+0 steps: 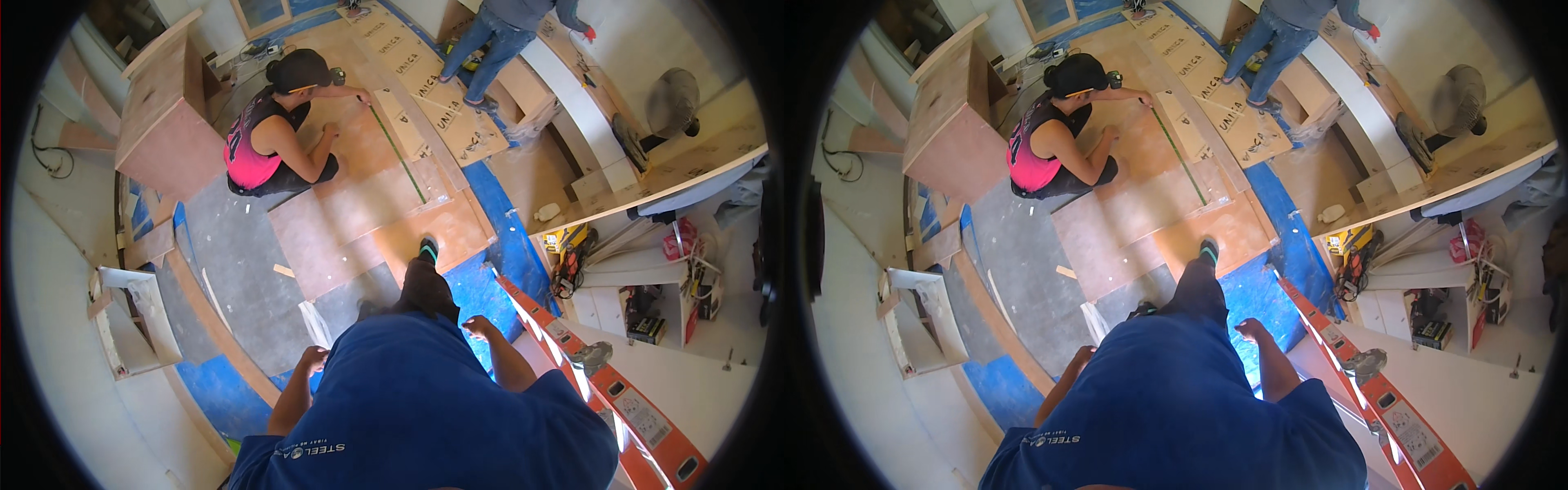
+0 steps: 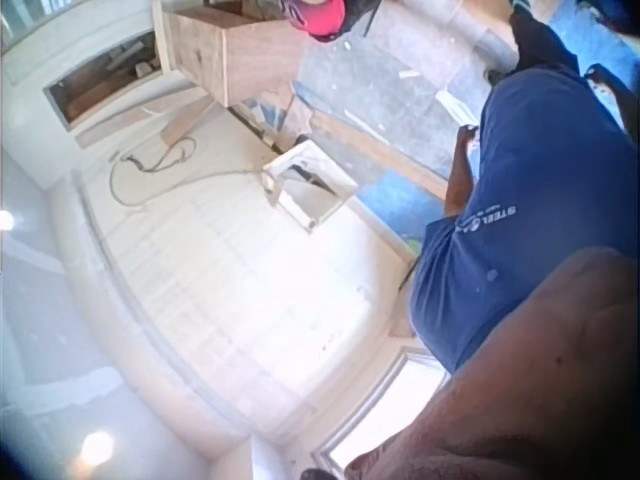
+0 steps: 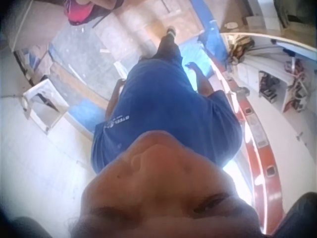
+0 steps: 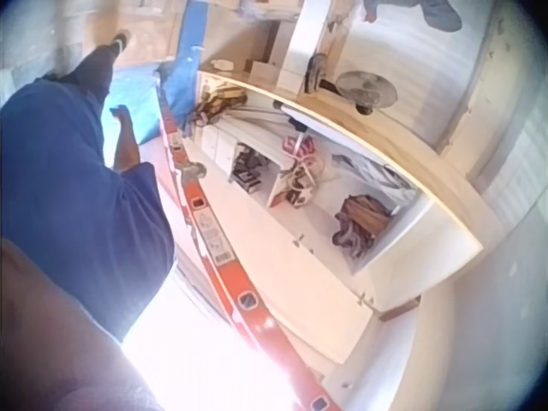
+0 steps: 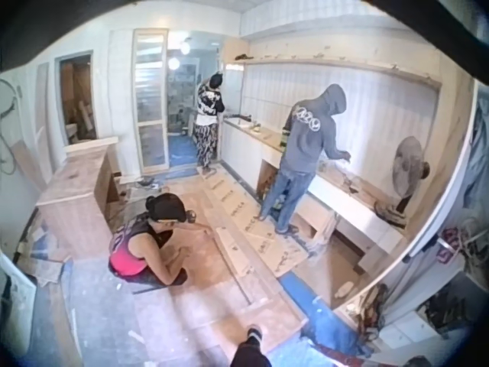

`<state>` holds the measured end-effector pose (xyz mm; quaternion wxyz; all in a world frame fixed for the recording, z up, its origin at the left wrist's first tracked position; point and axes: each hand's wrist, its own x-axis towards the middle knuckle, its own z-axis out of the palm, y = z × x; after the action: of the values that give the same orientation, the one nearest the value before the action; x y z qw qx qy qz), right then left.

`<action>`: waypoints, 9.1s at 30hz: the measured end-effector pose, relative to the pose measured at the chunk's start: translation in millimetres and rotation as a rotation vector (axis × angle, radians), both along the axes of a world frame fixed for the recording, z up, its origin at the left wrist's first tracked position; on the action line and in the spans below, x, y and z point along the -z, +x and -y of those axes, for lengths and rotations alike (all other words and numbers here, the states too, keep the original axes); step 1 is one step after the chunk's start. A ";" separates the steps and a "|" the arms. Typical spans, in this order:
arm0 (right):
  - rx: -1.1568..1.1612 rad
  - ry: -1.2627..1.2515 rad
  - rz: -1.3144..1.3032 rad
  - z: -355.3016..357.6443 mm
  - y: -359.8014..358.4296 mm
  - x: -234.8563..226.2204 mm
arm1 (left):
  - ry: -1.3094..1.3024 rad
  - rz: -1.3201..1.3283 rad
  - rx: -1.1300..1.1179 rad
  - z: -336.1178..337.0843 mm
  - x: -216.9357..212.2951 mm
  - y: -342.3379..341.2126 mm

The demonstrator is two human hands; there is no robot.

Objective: The person collaborates with others to measure, align, and test-fit plywood panels for a cabinet or wall structure, using a tape measure and a drill to secure or adjust components.

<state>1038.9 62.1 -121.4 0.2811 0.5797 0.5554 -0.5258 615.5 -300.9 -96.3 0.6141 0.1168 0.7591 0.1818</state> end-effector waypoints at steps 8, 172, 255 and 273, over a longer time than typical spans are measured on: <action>-0.129 0.237 -0.237 -53.7 -59.0 1.3 | 0.018 0.085 -0.302 -20.9 18.1 -22.9; -1.193 -0.002 -0.616 -504.3 -206.4 -81.5 | 0.085 0.224 0.037 -538.8 -197.4 54.9; -1.263 0.734 -0.599 -866.3 -1010.5 -145.4 | 0.069 0.508 -0.691 -775.4 -154.9 90.9; -1.454 -0.003 -0.420 -658.0 -547.0 24.8 | 0.100 0.406 -0.595 -760.7 -135.3 77.6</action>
<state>491.9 720.1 -146.2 0.4462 -0.0454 0.8390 -0.3080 693.1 459.8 38.9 0.6661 -0.1178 0.6124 0.4091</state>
